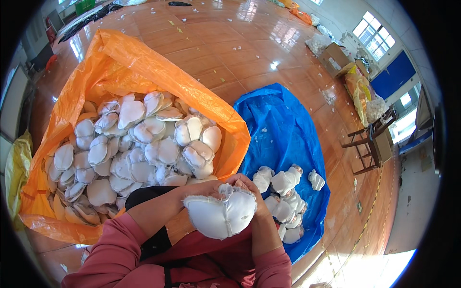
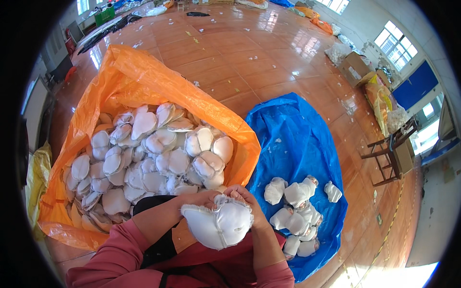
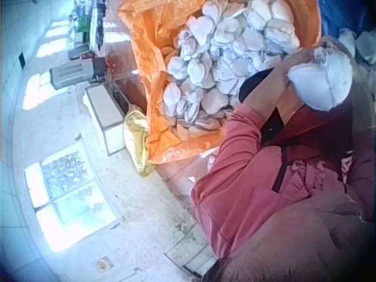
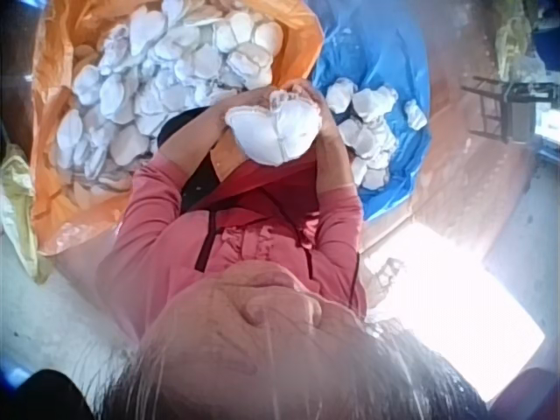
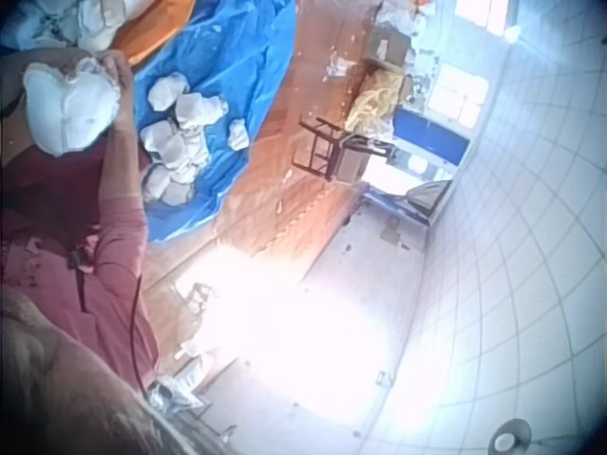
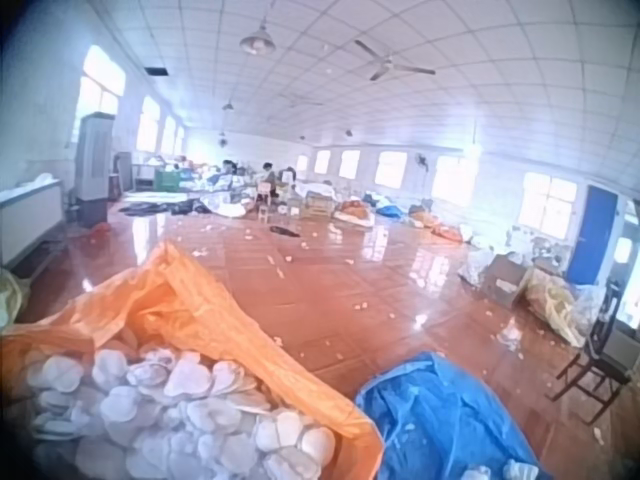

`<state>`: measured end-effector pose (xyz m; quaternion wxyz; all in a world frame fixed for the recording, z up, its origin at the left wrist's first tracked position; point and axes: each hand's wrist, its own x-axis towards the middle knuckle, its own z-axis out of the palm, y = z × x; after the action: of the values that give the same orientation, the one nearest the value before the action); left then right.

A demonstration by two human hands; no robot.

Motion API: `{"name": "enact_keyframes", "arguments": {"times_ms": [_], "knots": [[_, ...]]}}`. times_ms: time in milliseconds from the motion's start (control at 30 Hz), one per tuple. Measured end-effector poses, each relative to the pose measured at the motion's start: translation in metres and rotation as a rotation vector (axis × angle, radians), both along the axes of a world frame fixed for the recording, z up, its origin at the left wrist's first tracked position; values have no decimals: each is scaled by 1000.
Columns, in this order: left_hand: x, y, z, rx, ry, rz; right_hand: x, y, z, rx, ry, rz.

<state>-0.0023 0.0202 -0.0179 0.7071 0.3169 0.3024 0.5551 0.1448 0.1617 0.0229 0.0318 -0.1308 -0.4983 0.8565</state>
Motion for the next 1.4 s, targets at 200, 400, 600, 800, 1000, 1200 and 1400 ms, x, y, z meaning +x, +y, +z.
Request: {"name": "enact_keyframes", "arguments": {"times_ms": [200,400,600,800,1000,1200,1400], "knots": [[9,9,-7,-3,-5,32,3,1,-15,-17,6,-12],[9,8,-25,9,168,259,-4,-7,-13,1,44,-157],[10,10,-21,-76,-32,289,-8,-11,-4,-11,48,-193],[21,10,-15,-12,3,279,-7,-19,1,38,46,-251],[7,12,-30,27,-36,277,-6,-11,-16,39,52,-265],[10,11,23,-19,276,427,-3,-22,-5,83,-104,-225],[2,7,4,-29,324,511,0,-18,5,-53,-201,-144]]}}
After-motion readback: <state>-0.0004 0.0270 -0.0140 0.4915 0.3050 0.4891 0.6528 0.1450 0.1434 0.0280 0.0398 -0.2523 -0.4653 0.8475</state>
